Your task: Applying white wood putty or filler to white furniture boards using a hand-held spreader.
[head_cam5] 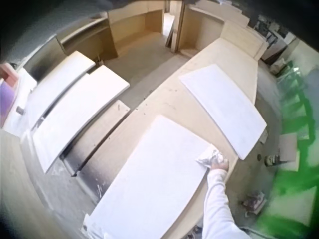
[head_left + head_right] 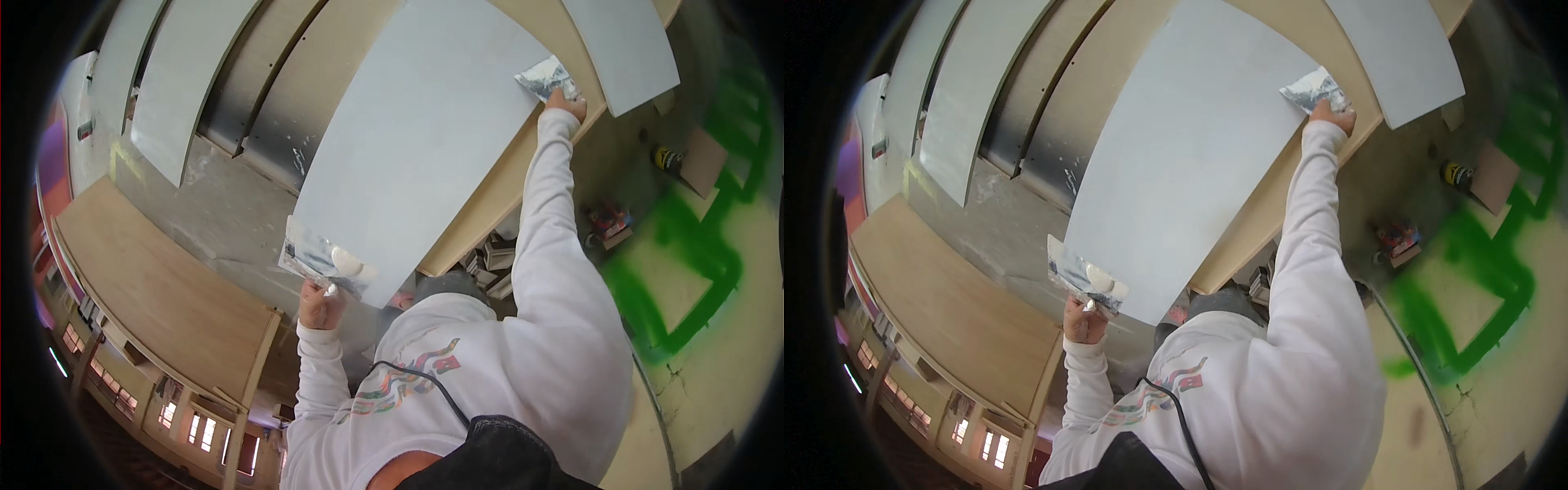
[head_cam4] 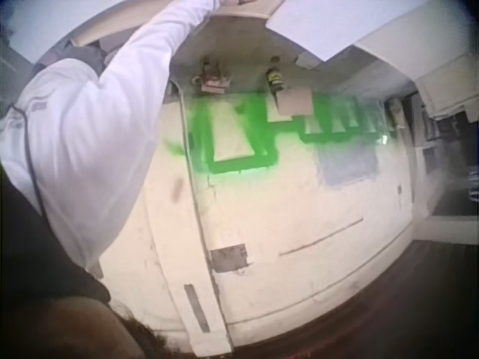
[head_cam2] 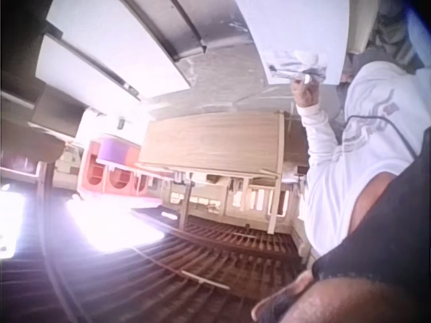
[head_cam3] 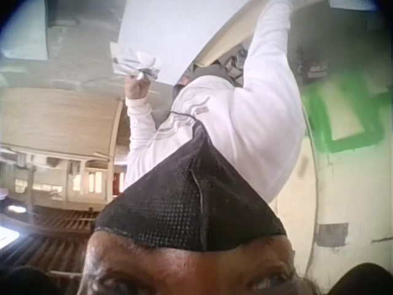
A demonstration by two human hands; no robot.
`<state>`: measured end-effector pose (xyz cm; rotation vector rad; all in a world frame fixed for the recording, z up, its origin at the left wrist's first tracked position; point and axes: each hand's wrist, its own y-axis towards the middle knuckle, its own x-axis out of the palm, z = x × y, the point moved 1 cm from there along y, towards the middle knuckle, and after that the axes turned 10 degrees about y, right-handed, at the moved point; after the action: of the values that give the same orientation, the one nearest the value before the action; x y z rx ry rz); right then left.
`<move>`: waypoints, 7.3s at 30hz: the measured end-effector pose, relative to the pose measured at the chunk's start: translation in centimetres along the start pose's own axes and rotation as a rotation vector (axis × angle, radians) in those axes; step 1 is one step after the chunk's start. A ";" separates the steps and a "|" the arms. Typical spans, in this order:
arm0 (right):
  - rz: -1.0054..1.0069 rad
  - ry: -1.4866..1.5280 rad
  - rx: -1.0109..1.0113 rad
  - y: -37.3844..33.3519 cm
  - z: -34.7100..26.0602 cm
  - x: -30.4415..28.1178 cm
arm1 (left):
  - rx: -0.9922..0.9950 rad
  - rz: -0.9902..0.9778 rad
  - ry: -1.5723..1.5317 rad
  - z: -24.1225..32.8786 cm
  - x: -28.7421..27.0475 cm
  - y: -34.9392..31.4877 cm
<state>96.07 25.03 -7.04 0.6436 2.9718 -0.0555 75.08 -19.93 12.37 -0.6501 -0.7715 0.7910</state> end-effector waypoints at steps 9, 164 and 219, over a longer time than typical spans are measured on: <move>-0.887 -0.591 -0.159 -12.2 -3.2 13.9 | 0.028 -0.026 -0.010 0.7 0.3 0.9; -0.284 -1.011 0.064 -6.3 -4.4 1.1 | -0.472 -0.595 0.278 -3.8 -13.0 13.5; -0.056 -0.404 0.377 -11.6 -9.5 -2.0 | -0.741 -0.911 0.148 -3.1 -15.4 13.8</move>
<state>92.17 14.16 2.76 0.5080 2.5979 -0.6772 65.23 -25.54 -5.19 -0.8830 -1.1001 -0.4047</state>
